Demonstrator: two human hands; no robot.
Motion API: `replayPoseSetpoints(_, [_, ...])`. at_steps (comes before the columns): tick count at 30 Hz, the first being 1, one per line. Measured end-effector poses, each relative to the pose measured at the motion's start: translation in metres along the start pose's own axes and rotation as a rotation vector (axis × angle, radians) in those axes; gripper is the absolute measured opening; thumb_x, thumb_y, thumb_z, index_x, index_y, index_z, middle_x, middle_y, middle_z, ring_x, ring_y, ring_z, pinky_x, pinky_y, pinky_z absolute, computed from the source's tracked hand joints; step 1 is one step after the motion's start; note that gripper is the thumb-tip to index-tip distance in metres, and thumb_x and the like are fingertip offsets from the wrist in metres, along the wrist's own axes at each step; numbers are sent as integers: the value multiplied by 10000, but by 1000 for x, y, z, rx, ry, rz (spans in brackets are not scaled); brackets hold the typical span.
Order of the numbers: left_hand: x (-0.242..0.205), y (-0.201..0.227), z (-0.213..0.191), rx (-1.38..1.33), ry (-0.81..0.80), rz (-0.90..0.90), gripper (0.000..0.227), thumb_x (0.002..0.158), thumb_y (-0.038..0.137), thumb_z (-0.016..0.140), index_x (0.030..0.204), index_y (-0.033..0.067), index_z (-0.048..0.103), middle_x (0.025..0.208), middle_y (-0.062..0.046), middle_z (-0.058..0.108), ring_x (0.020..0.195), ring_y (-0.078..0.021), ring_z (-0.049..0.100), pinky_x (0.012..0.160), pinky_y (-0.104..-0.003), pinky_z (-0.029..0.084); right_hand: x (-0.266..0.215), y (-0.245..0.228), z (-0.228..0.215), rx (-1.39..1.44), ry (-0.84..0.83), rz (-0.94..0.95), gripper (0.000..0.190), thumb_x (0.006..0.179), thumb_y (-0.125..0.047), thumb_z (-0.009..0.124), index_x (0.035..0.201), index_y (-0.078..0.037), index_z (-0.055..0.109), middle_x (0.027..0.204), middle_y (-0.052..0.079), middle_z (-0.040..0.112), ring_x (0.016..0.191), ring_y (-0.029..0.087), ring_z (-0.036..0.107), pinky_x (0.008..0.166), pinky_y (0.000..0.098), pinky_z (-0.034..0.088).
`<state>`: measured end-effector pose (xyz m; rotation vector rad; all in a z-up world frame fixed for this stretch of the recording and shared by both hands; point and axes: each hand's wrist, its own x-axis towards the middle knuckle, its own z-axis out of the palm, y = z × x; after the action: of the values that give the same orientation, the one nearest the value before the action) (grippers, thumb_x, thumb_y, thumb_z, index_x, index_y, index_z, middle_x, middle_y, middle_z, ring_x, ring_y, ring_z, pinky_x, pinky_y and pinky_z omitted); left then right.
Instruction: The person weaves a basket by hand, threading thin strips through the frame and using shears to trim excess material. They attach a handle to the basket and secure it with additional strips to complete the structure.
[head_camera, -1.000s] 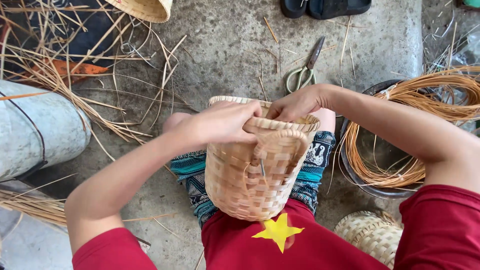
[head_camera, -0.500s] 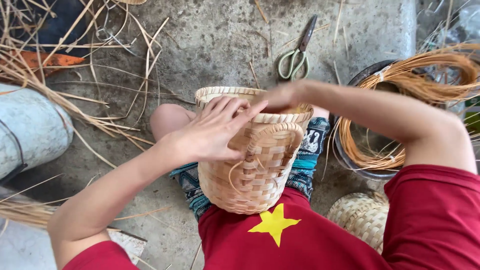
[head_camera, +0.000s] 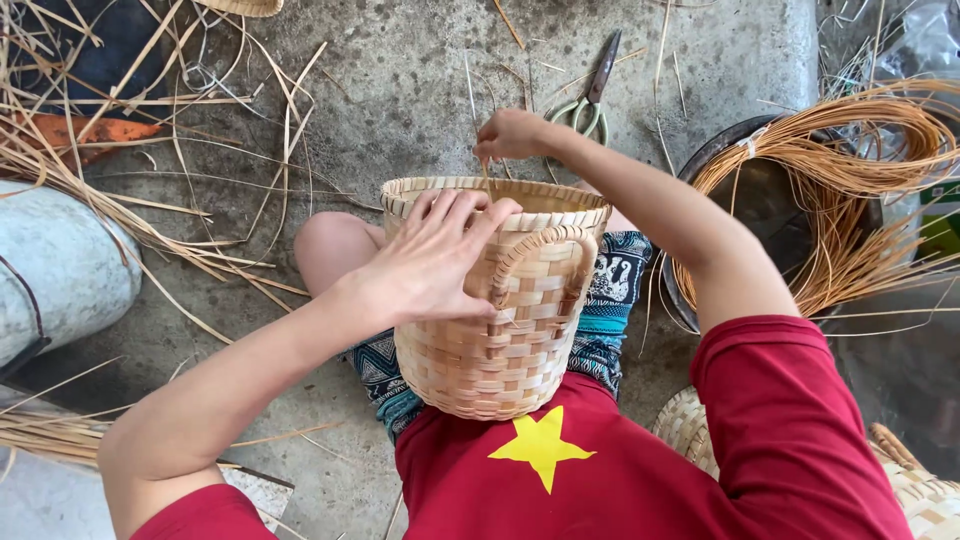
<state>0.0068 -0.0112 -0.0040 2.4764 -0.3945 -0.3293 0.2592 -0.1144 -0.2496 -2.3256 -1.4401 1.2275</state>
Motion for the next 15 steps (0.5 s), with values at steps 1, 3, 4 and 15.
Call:
replayPoseSetpoints(1, [0,0,0,2,2,-1,1179,599,475,951,1488,118,263,1358,-240,398,1318,-429,383,1133,-610,233,-2,-2,-1,-2,2,-2,348,1002,-413,566,1054,-164,804,975,82,783,896,221,721,883,438,550])
replayPoseSetpoints(3, [-2,0,0,4,14,-19,1123,616,459,941,1475,131,296,1341,-223,432,1300,-417,411,1123,-589,269,-7,-8,2,-68,-36,23,330,987,-419,589,1011,-192,827,988,74,785,922,238,727,902,440,552])
replayPoseSetpoints(4, [-2,0,3,5,15,-18,1123,616,459,941,1475,131,296,1341,-223,432,1300,-417,411,1123,-589,269,-9,-7,6,-68,-34,23,330,987,-419,589,1011,-192,827,988,74,785,922,238,727,902,440,552])
replayPoseSetpoints(15, [3,8,-11,244,221,72,657,846,163,712,1460,127,482,1087,-120,581,1071,-289,569,949,-457,436,-84,-11,-146,990,626,-277,205,1038,-208,551,1022,-61,694,947,89,775,809,155,751,769,349,658])
